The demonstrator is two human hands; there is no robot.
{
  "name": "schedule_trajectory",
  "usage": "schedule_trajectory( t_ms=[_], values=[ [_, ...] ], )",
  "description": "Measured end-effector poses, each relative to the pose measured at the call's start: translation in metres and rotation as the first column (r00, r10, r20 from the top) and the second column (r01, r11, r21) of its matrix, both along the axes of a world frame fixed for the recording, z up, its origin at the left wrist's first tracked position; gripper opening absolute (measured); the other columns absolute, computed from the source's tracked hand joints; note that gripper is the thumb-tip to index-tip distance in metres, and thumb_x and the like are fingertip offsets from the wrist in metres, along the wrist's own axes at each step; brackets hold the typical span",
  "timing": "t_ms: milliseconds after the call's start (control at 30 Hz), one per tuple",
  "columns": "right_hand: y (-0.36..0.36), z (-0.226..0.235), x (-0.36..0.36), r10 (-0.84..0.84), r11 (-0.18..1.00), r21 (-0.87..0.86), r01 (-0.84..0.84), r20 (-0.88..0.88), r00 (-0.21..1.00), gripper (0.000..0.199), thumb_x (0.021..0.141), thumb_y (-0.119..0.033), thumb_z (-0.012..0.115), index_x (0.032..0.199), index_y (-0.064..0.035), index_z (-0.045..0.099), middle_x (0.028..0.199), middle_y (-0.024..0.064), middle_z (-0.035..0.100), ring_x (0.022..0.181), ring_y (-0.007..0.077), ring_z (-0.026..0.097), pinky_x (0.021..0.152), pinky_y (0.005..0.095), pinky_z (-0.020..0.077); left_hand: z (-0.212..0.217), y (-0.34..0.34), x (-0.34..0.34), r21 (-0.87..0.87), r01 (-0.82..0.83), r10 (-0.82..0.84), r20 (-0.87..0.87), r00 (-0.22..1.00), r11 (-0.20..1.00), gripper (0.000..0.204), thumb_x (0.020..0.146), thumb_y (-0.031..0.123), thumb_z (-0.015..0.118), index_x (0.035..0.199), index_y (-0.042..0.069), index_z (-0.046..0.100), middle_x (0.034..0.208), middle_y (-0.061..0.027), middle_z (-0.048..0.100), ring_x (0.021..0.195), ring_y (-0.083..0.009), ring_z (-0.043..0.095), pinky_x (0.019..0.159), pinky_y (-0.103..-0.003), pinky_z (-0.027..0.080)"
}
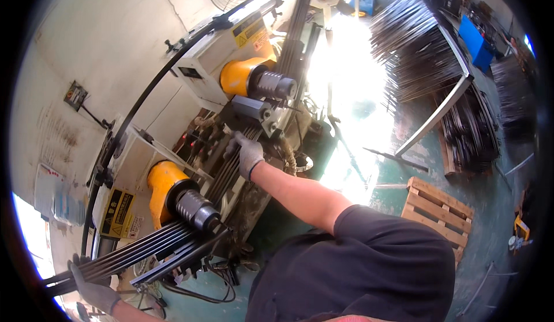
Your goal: The person picks up bundles of straight metal rods from a rack and feeds them into a bending machine. After the machine bends the rods, the person removes the finished pieces and stacks them on a wooden pallet.
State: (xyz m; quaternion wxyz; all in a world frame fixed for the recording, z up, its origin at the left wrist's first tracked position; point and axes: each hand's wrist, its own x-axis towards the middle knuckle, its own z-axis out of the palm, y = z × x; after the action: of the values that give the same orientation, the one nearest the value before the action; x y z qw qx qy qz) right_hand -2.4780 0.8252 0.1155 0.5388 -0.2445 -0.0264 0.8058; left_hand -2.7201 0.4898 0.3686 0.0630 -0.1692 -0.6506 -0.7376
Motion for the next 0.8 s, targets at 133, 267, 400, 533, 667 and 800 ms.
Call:
schedule_trajectory(
  t_ms=[133, 267, 400, 533, 667, 800],
  values=[
    [-0.001, -0.002, -0.004, -0.01, 1.0, -0.018, 0.01, -0.015, 1.0, 0.018, 0.096, -0.023, 0.063, 0.093, -0.0055, 0.059, 0.069, 0.0046, 0.055, 0.058, 0.0197, 0.057, 0.054, 0.0367, 0.0504, 0.018, 0.027, -0.003, -0.09, 0.106, -0.12, -0.173, 0.978, 0.99, 0.047, 0.098, 0.031, 0.056, 0.132, -0.001, 0.056, 0.118, -0.0128, 0.059, 0.111, -0.0208, 0.057, 0.089, -0.033, 0.05],
    [0.002, -0.004, 0.001, -0.03, 1.0, 0.007, 0.03, 0.06, 0.998, 0.022, 0.094, -0.024, 0.064, 0.086, -0.0044, 0.06, 0.068, 0.0062, 0.058, 0.055, 0.0216, 0.059, 0.053, 0.0366, 0.0503, 0.035, 0.083, 0.044, -0.195, 0.132, -0.18, -0.253, 0.951, 0.972, 0.044, 0.097, 0.026, 0.055, 0.129, -0.005, 0.057, 0.115, -0.0123, 0.059, 0.102, -0.0218, 0.059, 0.087, -0.034, 0.05],
    [0.0, 0.002, 0.002, -0.018, 1.0, -0.011, 0.018, 0.027, 0.999, 0.021, 0.098, -0.025, 0.061, 0.086, -0.0073, 0.059, 0.064, 0.0023, 0.053, 0.052, 0.018, 0.052, 0.05, 0.0343, 0.0462, 0.034, 0.131, 0.047, -0.235, 0.173, -0.261, -0.426, 0.866, 0.957, 0.048, 0.096, 0.02, 0.057, 0.139, 0.0, 0.05, 0.096, -0.0074, 0.06, 0.088, -0.0159, 0.058, 0.084, -0.03, 0.047],
    [-0.002, 0.004, -0.002, -0.005, 1.0, 0.007, 0.005, 0.018, 1.0, 0.019, 0.098, -0.023, 0.06, 0.086, -0.0085, 0.059, 0.063, 0.0, 0.05, 0.051, 0.0163, 0.049, 0.05, 0.034, 0.0447, 0.035, 0.169, 0.051, -0.434, 0.226, -0.44, -0.495, 0.749, 0.872, 0.041, 0.095, 0.01, 0.054, 0.134, -0.001, 0.051, 0.094, -0.0071, 0.058, 0.081, -0.0137, 0.056, 0.075, -0.027, 0.047],
    [-0.005, 0.002, 0.0, 0.008, 0.999, 0.036, -0.007, -0.019, 1.0, 0.021, 0.096, -0.024, 0.061, 0.089, -0.0045, 0.061, 0.069, 0.0049, 0.058, 0.056, 0.0196, 0.056, 0.055, 0.0344, 0.0468, 0.032, 0.171, 0.052, -0.308, 0.427, -0.521, -0.38, 0.764, 0.85, 0.041, 0.094, 0.009, 0.053, 0.134, -0.001, 0.05, 0.095, -0.0053, 0.053, 0.08, -0.0129, 0.052, 0.073, -0.027, 0.046],
    [-0.006, 0.008, -0.001, 0.031, 0.999, -0.019, -0.032, -0.031, 0.999, 0.019, 0.095, -0.023, 0.063, 0.089, -0.0045, 0.063, 0.068, 0.0034, 0.057, 0.055, 0.0176, 0.055, 0.054, 0.0331, 0.0454, 0.035, 0.167, 0.051, -0.343, 0.404, -0.514, -0.353, 0.781, 0.848, 0.044, 0.094, 0.012, 0.053, 0.137, 0.0, 0.048, 0.099, -0.0053, 0.052, 0.083, -0.0133, 0.051, 0.074, -0.028, 0.047]
  ],
)
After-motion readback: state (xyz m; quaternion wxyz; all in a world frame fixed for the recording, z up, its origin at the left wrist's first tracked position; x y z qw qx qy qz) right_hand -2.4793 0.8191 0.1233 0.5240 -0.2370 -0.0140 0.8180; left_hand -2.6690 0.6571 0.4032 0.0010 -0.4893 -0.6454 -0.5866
